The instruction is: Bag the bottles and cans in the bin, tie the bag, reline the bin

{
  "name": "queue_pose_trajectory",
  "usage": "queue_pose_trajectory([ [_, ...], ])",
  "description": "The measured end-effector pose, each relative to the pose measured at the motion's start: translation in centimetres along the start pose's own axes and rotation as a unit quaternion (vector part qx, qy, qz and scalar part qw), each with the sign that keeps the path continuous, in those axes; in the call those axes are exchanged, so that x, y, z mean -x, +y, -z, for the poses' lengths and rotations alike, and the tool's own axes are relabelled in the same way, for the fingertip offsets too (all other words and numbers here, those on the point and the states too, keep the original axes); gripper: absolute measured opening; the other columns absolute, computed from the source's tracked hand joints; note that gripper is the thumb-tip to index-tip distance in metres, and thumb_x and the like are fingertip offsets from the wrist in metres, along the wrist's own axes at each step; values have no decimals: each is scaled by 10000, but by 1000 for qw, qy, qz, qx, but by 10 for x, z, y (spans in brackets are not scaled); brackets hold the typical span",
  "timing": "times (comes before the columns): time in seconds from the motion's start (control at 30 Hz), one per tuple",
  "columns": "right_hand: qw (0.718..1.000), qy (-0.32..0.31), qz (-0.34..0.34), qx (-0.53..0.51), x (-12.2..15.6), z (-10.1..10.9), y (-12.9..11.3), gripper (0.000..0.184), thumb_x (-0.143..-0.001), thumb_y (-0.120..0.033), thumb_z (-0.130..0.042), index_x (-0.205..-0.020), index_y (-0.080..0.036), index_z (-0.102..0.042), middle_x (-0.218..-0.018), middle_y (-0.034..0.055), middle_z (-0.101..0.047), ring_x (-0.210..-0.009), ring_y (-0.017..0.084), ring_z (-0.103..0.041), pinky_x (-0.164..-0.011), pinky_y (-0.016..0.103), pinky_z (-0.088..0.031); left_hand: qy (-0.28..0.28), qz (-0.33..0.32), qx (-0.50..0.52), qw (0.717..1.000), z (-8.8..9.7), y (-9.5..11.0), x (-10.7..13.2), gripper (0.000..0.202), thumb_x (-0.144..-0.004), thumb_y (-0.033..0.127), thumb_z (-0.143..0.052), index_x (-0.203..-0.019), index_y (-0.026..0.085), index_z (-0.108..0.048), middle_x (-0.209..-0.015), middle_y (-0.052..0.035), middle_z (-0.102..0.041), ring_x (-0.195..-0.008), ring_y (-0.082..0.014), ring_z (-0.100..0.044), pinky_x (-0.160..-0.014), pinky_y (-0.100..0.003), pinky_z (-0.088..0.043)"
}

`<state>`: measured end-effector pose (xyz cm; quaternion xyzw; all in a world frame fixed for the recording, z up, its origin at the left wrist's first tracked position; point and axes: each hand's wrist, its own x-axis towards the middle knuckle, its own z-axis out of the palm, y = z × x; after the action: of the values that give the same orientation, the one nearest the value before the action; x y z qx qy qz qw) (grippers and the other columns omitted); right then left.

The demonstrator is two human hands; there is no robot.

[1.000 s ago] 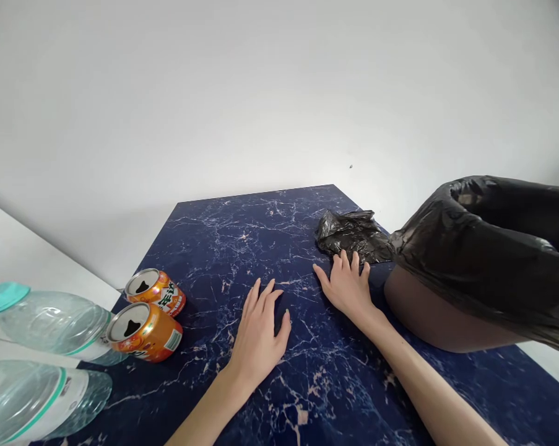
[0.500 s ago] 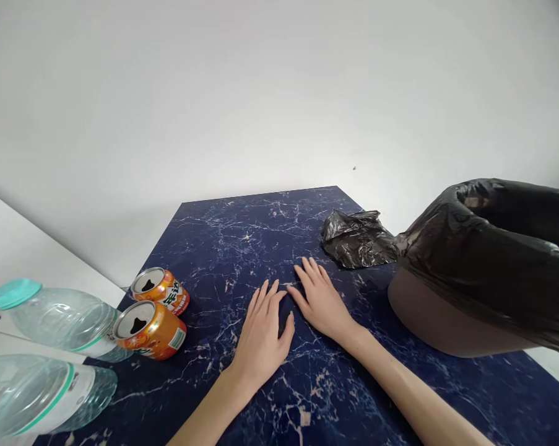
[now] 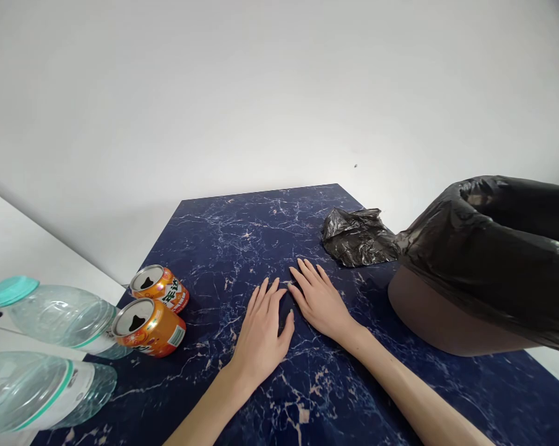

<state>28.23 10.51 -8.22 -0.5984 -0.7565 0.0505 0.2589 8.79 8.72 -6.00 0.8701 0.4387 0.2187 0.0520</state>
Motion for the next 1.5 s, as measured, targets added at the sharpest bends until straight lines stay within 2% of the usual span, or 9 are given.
queue_pose_trajectory([
  [0.1, 999, 21, -3, -32, 0, 0, 0, 532, -1156, -385, -398, -1584, -130, -585, -1725, 173, -457, -1652, 342, -350, -1359, 588, -261, -4, 0, -1, 1000, 1, 1, 0, 417, -1135, 360, -487, -1528, 222, -473, -1709, -151, -497, -1635, -350, -386, -1298, -651, -431],
  [0.17, 998, 39, -5, -58, -1, 2, 0, 472, -1143, -323, -406, -1505, -146, -650, -1668, 168, -543, -1608, 333, -431, -1336, 578, -307, -6, -1, -1, 1000, 2, 1, 0, 414, -1136, 358, -478, -1524, 212, -477, -1709, -157, -494, -1637, -351, -381, -1299, -652, -428],
  [0.2, 996, 49, -6, -73, -2, 4, 0, 434, -1129, -273, -402, -1430, -165, -695, -1614, 155, -604, -1558, 315, -497, -1307, 554, -359, -7, -1, -1, 1000, 2, 1, 0, 411, -1136, 355, -478, -1521, 210, -479, -1708, -158, -495, -1637, -351, -383, -1299, -652, -428],
  [0.27, 993, 65, -2, -103, -3, 9, 0, 378, -1075, -158, -404, -1166, -214, -766, -1435, 113, -729, -1394, 264, -630, -1198, 468, -473, -7, -2, 0, 1000, 2, 2, 0, 406, -1133, 351, -485, -1516, 217, -482, -1705, -153, -501, -1635, -351, -387, -1300, -652, -427],
  [0.37, 988, 73, 13, -132, -4, 15, -2, 351, -965, -39, -427, -776, -241, -643, -1011, 50, -784, -1028, 212, -698, -959, 358, -520, -5, -1, 2, 1000, 1, 1, -1, 399, -1130, 347, -496, -1510, 227, -486, -1703, -146, -506, -1635, -350, -387, -1303, -651, -424],
  [0.43, 988, 71, 20, -139, -4, 17, -4, 344, -912, -2, -437, -688, -240, -544, -782, 16, -696, -828, 197, -636, -833, 327, -473, -5, -2, 3, 1000, 1, 1, -1, 393, -1132, 341, -490, -1505, 219, -490, -1702, -149, -506, -1637, -349, -385, -1305, -651, -419],
  [0.53, 987, 69, 14, -143, -3, 18, -5, 332, -866, 20, -437, -661, -238, -473, -677, -6, -593, -709, 185, -548, -739, 304, -398, -4, -3, 6, 1000, 1, 1, -1, 388, -1132, 338, -488, -1501, 217, -495, -1699, -149, -511, -1635, -350, -390, -1304, -654, -419],
  [0.77, 988, 60, -15, -143, -2, 17, -4, 292, -897, -8, -432, -732, -244, -484, -689, -17, -583, -670, 181, -521, -698, 283, -347, 3, -4, 13, 1000, 1, 0, -1, 383, -1132, 347, -490, -1500, 241, -498, -1693, -138, -519, -1634, -352, -390, -1302, -660, -419],
  [1.5, 986, 59, -45, -148, -3, 17, -6, 224, -891, -56, -395, -820, -264, -436, -737, -13, -592, -657, 188, -562, -678, 278, -357, 1, -2, 15, 1000, 1, 1, -1, 385, -1137, 363, -485, -1502, 244, -506, -1703, -129, -508, -1641, -355, -377, -1308, -657, -412],
])
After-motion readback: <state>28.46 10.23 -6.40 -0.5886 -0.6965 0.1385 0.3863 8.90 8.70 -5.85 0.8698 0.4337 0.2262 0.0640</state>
